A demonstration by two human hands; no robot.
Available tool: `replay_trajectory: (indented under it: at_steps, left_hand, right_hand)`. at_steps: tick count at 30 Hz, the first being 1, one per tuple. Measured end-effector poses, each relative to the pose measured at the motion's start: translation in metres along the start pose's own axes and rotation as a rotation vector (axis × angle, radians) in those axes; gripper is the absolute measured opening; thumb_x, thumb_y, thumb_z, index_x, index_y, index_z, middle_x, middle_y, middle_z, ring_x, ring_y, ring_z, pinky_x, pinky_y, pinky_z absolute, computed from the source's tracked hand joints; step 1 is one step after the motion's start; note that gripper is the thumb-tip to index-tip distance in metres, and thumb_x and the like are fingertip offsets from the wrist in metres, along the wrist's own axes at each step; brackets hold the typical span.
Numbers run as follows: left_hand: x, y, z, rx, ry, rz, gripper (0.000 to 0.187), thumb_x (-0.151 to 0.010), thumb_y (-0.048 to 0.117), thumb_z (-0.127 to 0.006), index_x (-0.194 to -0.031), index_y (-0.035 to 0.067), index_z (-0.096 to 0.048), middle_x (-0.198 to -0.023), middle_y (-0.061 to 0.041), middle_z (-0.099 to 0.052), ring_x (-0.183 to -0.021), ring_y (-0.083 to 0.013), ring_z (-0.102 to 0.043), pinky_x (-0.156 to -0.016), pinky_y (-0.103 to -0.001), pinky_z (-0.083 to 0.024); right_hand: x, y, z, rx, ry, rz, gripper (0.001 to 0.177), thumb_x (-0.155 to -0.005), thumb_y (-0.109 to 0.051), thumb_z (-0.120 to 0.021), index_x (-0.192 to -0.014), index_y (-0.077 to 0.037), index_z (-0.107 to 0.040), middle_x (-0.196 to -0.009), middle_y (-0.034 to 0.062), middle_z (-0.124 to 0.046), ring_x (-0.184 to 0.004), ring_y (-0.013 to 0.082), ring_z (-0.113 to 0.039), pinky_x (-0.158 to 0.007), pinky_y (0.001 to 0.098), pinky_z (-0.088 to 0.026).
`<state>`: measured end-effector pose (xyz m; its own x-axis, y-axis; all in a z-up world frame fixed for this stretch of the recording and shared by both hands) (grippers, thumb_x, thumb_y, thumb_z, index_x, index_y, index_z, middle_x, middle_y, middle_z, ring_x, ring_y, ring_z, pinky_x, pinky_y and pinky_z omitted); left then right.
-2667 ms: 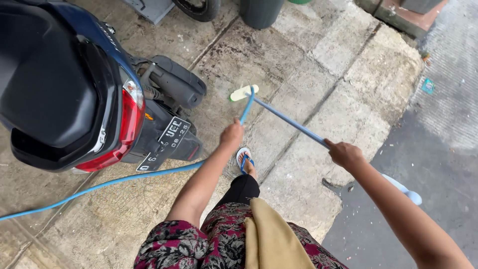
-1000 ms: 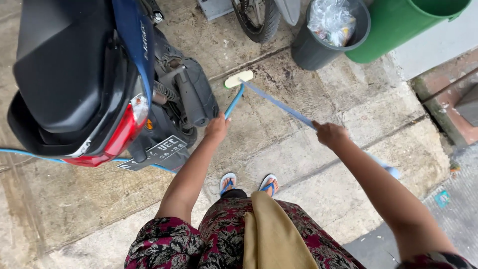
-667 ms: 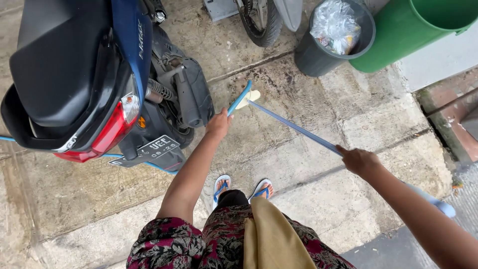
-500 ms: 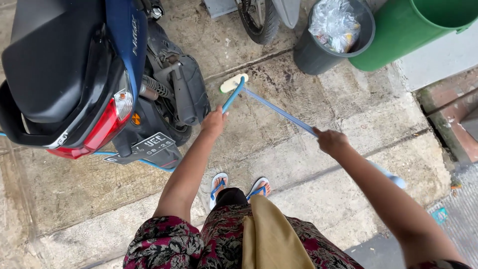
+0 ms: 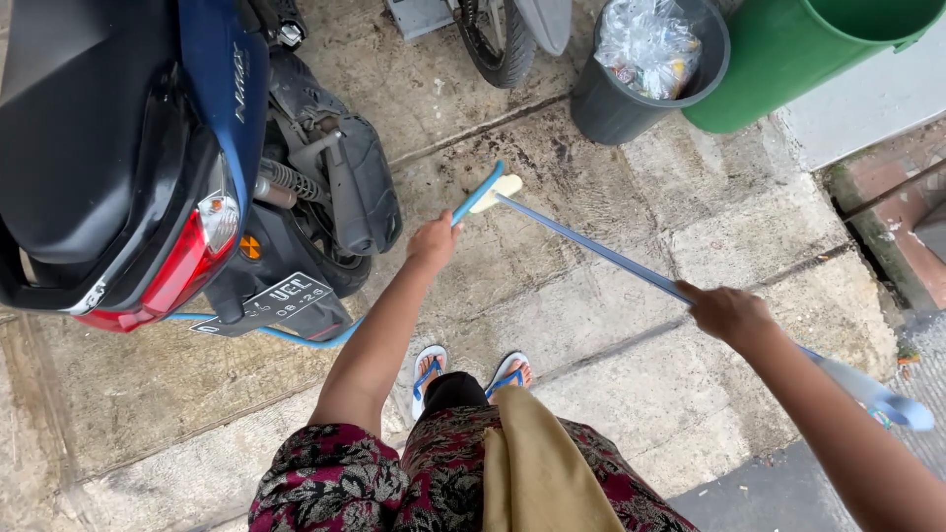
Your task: Cleaning a concrete floor using a squeegee and a water hose in an outdoor area.
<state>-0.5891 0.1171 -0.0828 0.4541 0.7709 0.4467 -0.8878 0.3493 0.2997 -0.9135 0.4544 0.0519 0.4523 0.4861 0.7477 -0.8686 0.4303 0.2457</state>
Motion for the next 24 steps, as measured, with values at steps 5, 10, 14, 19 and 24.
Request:
replay_trajectory:
  at_steps: [5, 10, 14, 19, 24]
  left_hand:
    - [-0.018, 0.033, 0.011, 0.09, -0.045, 0.025, 0.034, -0.109, 0.039, -0.041, -0.128, 0.013, -0.053, -0.104, -0.016, -0.07, -0.096, -0.0376, -0.068, -0.076, -0.054, -0.055]
    - [-0.069, 0.02, 0.014, 0.065, -0.058, 0.06, 0.044, -0.107, 0.046, -0.039, -0.133, 0.014, -0.054, -0.119, -0.019, -0.07, -0.115, -0.041, -0.068, -0.093, -0.058, -0.056]
    - [-0.074, 0.011, 0.022, 0.099, -0.029, 0.152, 0.045, -0.106, 0.05, -0.04, -0.135, 0.019, -0.056, -0.126, -0.017, -0.069, -0.121, -0.0395, -0.066, -0.097, -0.057, -0.054]
    - [-0.064, 0.02, 0.025, 0.092, -0.095, 0.123, 0.047, -0.106, 0.05, -0.04, -0.139, 0.019, -0.053, -0.129, -0.018, -0.067, -0.124, -0.0394, -0.064, -0.099, -0.056, -0.053]
    - [-0.054, 0.036, 0.039, 0.149, -0.101, 0.102, 0.052, -0.105, 0.049, -0.042, -0.148, 0.022, -0.051, -0.137, -0.019, -0.064, -0.13, -0.0409, -0.061, -0.105, -0.057, -0.051]
  right_hand:
    - [-0.049, 0.01, -0.028, 0.053, -0.026, -0.021, 0.052, -0.111, -0.034, -0.03, -0.161, -0.045, -0.021, -0.119, 0.0127, -0.076, -0.087, 0.0194, -0.065, -0.078, 0.0371, -0.061]
    - [-0.13, -0.044, 0.01, 0.022, 0.134, 0.018, 0.051, -0.109, -0.032, -0.039, -0.158, -0.042, -0.032, -0.123, 0.0125, -0.074, -0.117, 0.0312, -0.072, -0.096, 0.0508, -0.058]
    - [-0.177, -0.061, 0.014, -0.047, 0.143, 0.026, 0.051, -0.109, -0.032, -0.037, -0.159, -0.04, -0.03, -0.123, 0.0141, -0.073, -0.117, 0.0346, -0.07, -0.094, 0.0548, -0.057]
    - [-0.11, -0.028, 0.002, -0.045, 0.147, 0.049, 0.052, -0.108, -0.03, -0.04, -0.159, -0.038, -0.032, -0.115, 0.0156, -0.074, -0.111, 0.0337, -0.073, -0.093, 0.0529, -0.059]
    - [-0.024, 0.013, -0.027, -0.095, -0.021, -0.022, 0.052, -0.109, -0.031, -0.038, -0.159, -0.039, -0.028, -0.122, 0.016, -0.076, -0.119, 0.0346, -0.072, -0.1, 0.0505, -0.058]
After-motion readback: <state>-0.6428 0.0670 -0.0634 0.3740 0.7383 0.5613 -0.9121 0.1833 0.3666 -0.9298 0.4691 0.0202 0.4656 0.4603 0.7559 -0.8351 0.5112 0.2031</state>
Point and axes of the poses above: each hand's wrist, its own x-axis away from the middle knuckle, its own z-axis out of the back of the hand, y = z × x, the point moved 8 cm from there along -x, towards the middle knuckle
